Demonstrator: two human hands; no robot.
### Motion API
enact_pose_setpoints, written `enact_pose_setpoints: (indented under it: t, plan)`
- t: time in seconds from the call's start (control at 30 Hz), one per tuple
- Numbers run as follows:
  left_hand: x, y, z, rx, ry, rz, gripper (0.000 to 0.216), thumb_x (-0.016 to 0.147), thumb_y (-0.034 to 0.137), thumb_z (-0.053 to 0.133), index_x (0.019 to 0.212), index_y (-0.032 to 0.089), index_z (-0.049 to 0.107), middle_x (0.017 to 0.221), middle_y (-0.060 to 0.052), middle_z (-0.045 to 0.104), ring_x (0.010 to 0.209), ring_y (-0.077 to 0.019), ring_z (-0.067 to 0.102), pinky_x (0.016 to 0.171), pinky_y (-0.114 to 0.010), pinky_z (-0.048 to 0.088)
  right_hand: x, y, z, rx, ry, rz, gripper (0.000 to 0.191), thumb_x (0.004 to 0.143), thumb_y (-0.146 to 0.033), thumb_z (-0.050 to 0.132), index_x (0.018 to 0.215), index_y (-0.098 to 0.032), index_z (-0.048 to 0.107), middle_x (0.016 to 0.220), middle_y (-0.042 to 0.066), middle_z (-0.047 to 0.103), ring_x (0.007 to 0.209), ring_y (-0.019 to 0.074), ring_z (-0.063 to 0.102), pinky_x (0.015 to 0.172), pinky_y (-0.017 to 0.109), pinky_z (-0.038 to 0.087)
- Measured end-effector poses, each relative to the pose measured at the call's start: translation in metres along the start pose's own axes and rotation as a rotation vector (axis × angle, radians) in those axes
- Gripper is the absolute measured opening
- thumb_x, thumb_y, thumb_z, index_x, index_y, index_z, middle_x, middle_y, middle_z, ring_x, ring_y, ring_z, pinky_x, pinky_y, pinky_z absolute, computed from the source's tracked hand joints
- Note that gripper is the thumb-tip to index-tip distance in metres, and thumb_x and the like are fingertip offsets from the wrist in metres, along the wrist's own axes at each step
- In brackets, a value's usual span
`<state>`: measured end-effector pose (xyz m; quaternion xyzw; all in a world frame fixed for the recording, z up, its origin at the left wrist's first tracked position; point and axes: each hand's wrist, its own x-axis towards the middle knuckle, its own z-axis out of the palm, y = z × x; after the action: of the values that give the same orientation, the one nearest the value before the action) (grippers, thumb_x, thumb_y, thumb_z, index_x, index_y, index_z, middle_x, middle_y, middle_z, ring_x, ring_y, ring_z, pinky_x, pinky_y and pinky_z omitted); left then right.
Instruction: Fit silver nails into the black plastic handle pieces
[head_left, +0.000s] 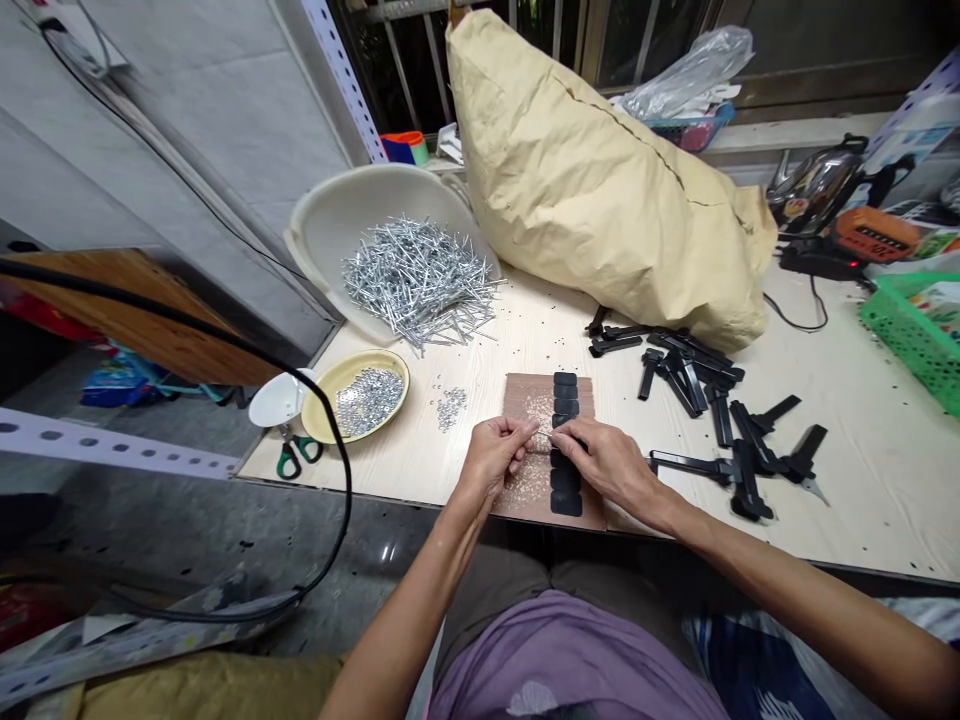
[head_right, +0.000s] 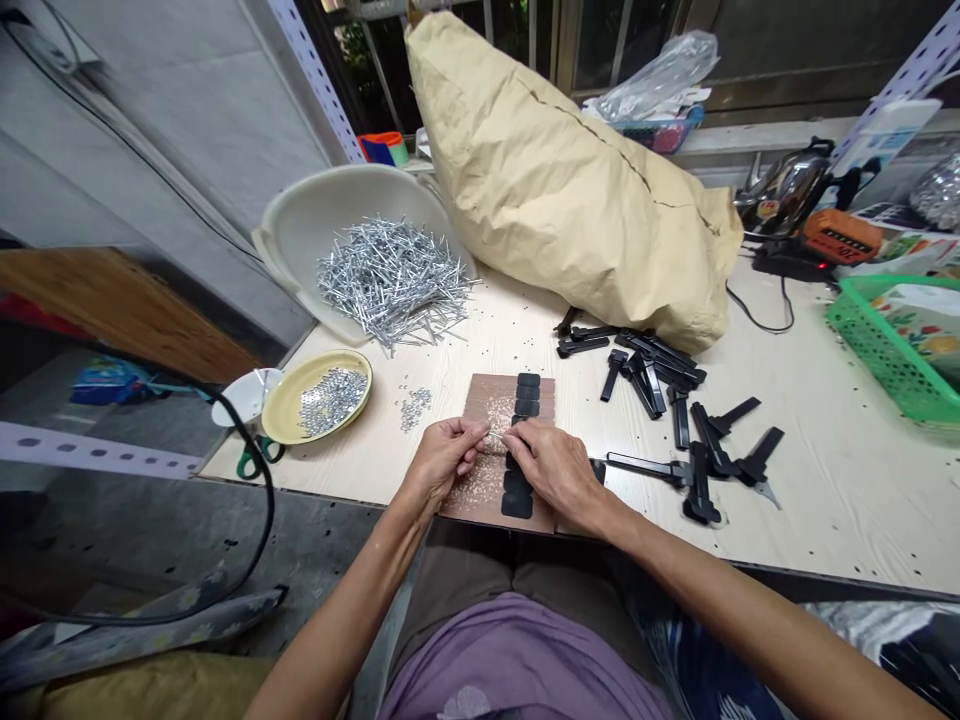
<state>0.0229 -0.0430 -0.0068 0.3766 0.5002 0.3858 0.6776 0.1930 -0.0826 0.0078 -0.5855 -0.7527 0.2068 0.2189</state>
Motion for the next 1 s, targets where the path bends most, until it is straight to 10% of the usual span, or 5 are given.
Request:
enact_pose_setpoints:
  t: [0.57,0.77,1.0]
  plan:
    - [0.003,-0.003,-0.006,0.129,-0.070,0.035,0.035,0.066,0.045,0.073,0.070,0.012,0.061,0.058,0.002,0.057,0.037,-0.0016,0.038,0.034,-0.016,0.024,0.008,0.003,-0.013,0.069,-0.126,0.092,0.026,0.094,-0.038,0.039,0.085,-0.024,0.059,0.076,-0.003,0.065,0.067,0.0122,0.057,0.056,0.022,0.033]
    - [0.004,-0.004,-0.008,0.162,-0.145,-0.012,0.035,0.070,0.046,0.069,0.067,0.012,0.061,0.049,0.004,0.051,0.035,-0.0019,0.036,0.035,-0.016,0.021,0.003,0.000,-0.015,-0.281,0.016,-0.079,0.029,0.096,-0.034,0.036,0.089,-0.021,0.061,0.087,0.003,0.063,0.073,0.0134,0.057,0.059,0.024,0.031]
    - [0.000,0.000,0.004,0.045,-0.090,0.058,0.032,0.068,0.042,0.073,0.075,0.011,0.068,0.059,0.000,0.061,0.044,-0.0038,0.048,0.043,-0.015,0.035,0.006,0.004,-0.017,-0.122,0.017,0.060,0.024,0.092,-0.037,0.043,0.087,-0.024,0.061,0.086,-0.001,0.066,0.074,0.0137,0.058,0.058,0.024,0.031]
